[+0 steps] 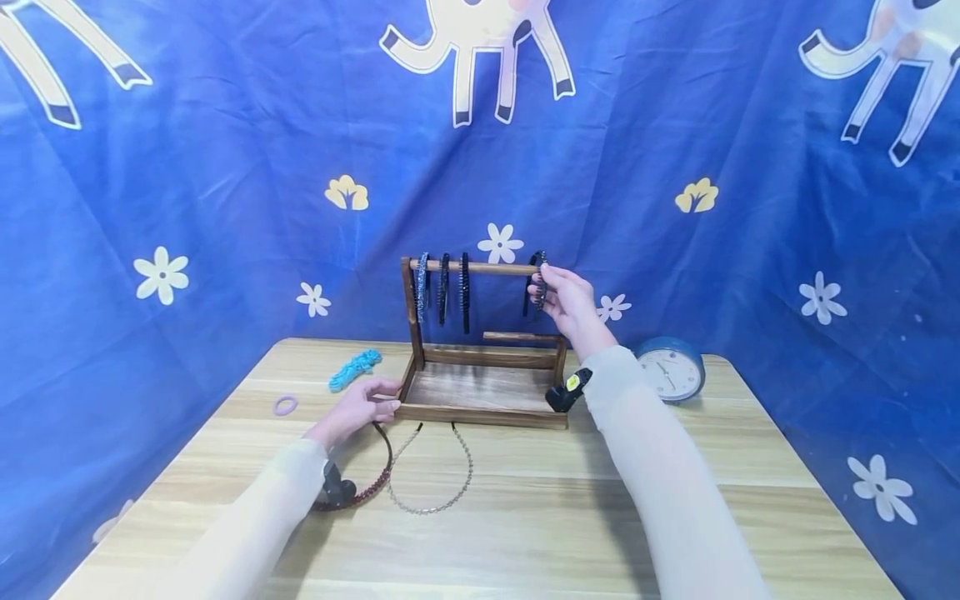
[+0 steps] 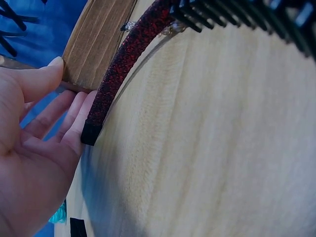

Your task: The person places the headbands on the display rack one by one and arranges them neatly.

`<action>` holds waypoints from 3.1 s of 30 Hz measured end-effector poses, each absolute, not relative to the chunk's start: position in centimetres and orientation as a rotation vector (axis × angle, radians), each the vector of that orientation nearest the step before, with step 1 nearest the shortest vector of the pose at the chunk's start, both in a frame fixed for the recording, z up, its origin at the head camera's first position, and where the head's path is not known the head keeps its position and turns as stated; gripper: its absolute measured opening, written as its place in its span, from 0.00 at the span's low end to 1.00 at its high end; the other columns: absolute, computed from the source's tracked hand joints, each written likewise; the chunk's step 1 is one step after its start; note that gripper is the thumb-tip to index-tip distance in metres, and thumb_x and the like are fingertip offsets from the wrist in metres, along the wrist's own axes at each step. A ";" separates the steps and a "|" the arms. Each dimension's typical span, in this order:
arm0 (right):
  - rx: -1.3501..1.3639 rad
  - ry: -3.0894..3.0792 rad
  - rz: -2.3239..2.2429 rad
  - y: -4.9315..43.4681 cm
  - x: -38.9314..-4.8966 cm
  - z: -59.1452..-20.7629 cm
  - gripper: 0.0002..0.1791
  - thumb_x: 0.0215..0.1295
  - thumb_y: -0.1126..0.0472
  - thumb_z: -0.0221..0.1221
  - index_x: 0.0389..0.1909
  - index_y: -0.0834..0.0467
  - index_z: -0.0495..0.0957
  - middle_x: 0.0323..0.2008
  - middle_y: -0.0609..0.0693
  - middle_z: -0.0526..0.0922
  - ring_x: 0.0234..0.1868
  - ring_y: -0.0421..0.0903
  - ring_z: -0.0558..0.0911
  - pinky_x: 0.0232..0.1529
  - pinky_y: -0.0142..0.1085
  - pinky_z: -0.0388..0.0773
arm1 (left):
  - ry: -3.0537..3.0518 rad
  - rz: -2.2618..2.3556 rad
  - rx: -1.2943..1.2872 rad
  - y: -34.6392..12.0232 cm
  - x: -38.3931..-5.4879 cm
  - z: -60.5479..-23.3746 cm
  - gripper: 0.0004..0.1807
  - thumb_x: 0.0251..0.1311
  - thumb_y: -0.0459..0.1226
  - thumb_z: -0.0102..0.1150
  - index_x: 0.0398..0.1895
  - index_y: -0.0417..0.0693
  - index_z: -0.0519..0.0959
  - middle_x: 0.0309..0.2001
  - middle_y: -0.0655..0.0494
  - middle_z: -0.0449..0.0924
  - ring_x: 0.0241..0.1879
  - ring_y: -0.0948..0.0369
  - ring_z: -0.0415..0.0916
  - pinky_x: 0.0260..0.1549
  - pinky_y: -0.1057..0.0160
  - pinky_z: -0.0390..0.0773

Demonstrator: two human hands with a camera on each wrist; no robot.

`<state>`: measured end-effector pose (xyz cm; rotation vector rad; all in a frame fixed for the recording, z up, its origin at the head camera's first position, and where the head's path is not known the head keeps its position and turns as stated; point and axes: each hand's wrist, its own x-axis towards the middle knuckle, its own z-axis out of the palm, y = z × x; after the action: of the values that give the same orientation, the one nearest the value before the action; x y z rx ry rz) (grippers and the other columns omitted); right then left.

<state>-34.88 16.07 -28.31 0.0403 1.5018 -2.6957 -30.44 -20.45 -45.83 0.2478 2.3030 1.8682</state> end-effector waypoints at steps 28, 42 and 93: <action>0.066 1.585 -2.552 9.2 -35.9 -29.2 0.24 0.67 0.66 0.52 0.64 0.57 0.66 0.58 0.60 0.73 0.37 0.45 0.82 0.51 0.39 0.78 | 2.294 1.864 0.271 -20.4 -30.2 -45.9 0.24 0.58 0.26 0.57 0.58 0.29 0.66 0.59 0.32 0.64 0.46 0.43 0.75 0.44 0.53 0.81; 0.069 1.651 -2.537 8.0 -36.6 -29.1 0.24 0.67 0.68 0.51 0.64 0.57 0.66 0.55 0.61 0.75 0.39 0.46 0.82 0.52 0.39 0.77 | 2.270 1.870 0.296 -20.6 -29.8 -45.1 0.24 0.58 0.24 0.55 0.58 0.26 0.64 0.58 0.29 0.63 0.46 0.37 0.74 0.46 0.49 0.79; -0.345 1.973 -2.311 13.2 -26.7 -34.3 0.21 0.65 0.66 0.55 0.56 0.70 0.67 0.43 0.61 0.80 0.40 0.49 0.81 0.53 0.49 0.76 | 2.301 1.866 0.270 -20.7 -30.4 -45.9 0.25 0.57 0.27 0.58 0.58 0.29 0.66 0.58 0.33 0.66 0.43 0.43 0.77 0.43 0.53 0.81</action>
<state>-26.68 13.21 -34.33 -0.3453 1.9730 -2.3111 -30.44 -20.71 -45.87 0.2703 2.3015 1.8656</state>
